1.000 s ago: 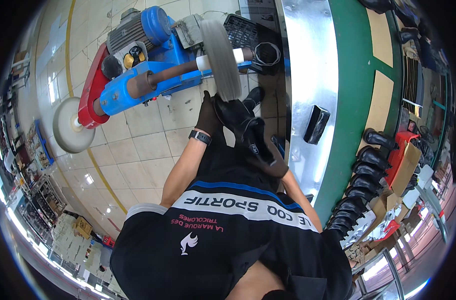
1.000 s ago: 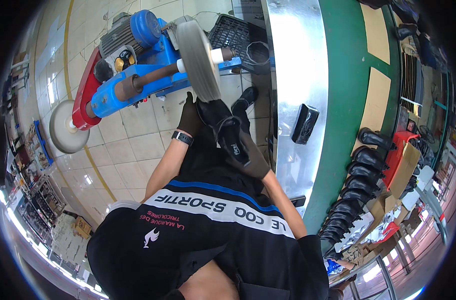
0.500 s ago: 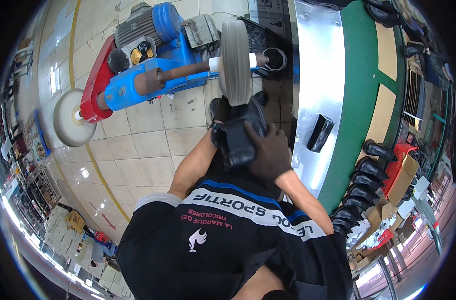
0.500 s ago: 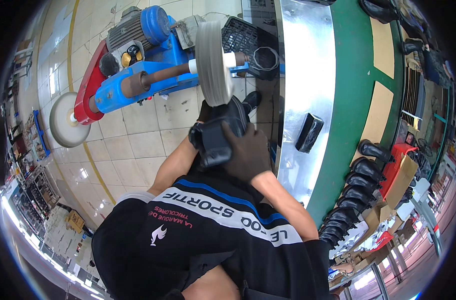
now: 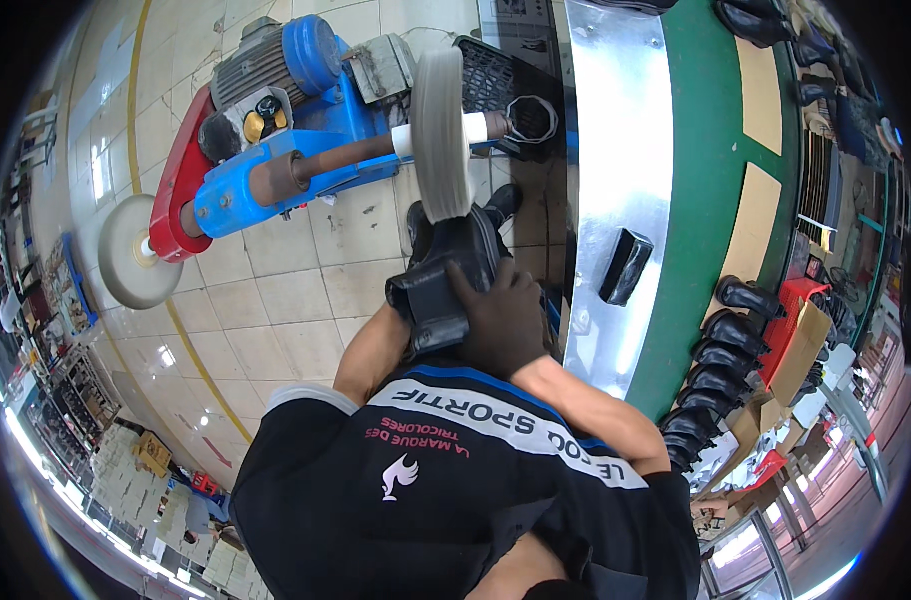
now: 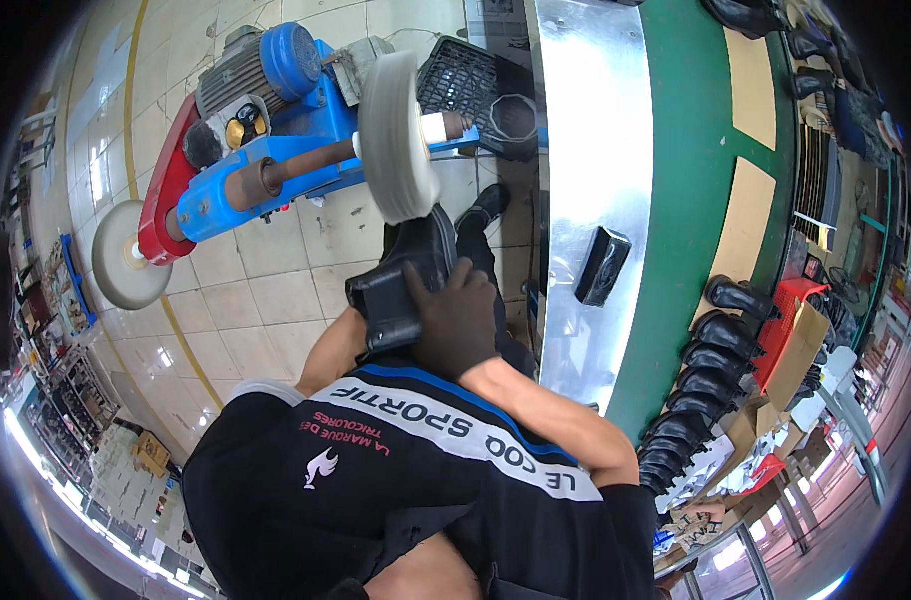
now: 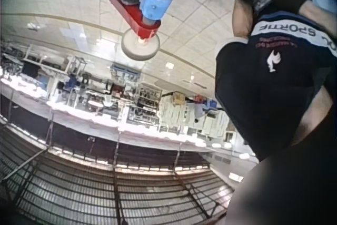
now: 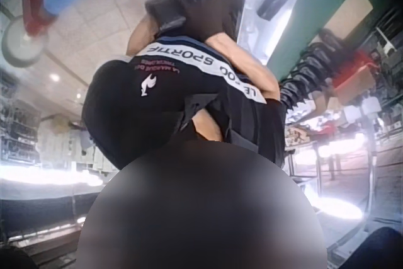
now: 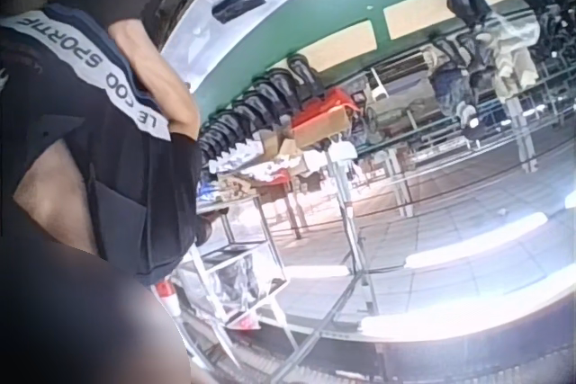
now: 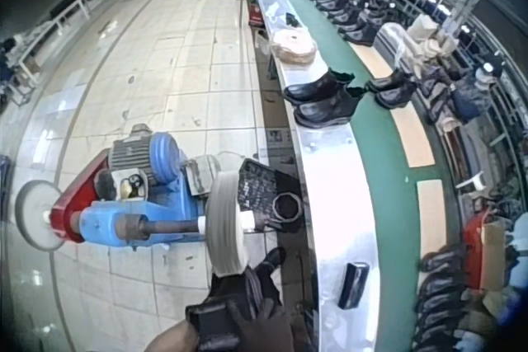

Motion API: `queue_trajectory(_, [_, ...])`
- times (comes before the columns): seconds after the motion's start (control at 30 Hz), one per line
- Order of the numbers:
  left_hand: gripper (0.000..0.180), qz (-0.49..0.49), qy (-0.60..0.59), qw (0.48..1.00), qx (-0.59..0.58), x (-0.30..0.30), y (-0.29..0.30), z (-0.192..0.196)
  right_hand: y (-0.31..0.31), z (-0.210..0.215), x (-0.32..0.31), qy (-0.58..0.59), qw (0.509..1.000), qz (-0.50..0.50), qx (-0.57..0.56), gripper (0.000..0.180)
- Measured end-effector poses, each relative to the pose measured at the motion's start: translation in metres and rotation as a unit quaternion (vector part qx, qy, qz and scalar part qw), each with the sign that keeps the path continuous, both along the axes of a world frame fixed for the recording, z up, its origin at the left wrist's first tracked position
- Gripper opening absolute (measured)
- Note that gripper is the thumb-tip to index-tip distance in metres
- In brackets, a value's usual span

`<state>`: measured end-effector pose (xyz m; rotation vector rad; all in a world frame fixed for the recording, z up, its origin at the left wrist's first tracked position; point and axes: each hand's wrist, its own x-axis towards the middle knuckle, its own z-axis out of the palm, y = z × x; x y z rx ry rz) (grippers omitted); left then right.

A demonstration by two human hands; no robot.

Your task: Polishing the soles and sides of black boots using a rotary brush machine.

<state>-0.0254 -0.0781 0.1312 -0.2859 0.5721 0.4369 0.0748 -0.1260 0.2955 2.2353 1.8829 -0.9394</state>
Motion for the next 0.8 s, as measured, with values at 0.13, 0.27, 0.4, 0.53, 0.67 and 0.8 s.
queue_trajectory(0.13, [0.042, 0.017, 0.017, 1.000, -0.007, -0.017, -0.008, 0.014, -0.003, 0.001, -0.009, -0.022, 0.999, -0.003, 0.037, 0.070])
queue_trajectory(0.27, [0.041, 0.036, 0.030, 0.999, -0.005, 0.015, 0.013, 0.002, 0.038, -0.018, -0.003, 0.010, 0.999, -0.028, 0.028, 0.060])
queue_trajectory(0.4, [0.040, 0.034, 0.037, 0.999, -0.017, -0.055, -0.025, 0.030, 0.052, -0.047, 0.007, -0.029, 0.998, -0.040, -0.033, 0.060])
queue_trajectory(0.53, [0.039, 0.061, 0.052, 0.997, -0.020, 0.029, 0.020, 0.001, 0.031, -0.022, 0.003, 0.007, 0.998, -0.054, 0.029, 0.063])
queue_trajectory(0.67, [0.038, 0.075, 0.066, 0.995, -0.023, 0.020, 0.016, -0.003, -0.023, -0.005, 0.021, 0.167, 0.966, -0.181, 0.081, 0.059])
queue_trajectory(0.8, [0.045, -0.138, 0.481, 0.534, 0.682, 0.009, 0.030, -0.065, -0.034, -0.027, 0.030, 0.428, 0.802, -0.416, -0.006, 0.049])
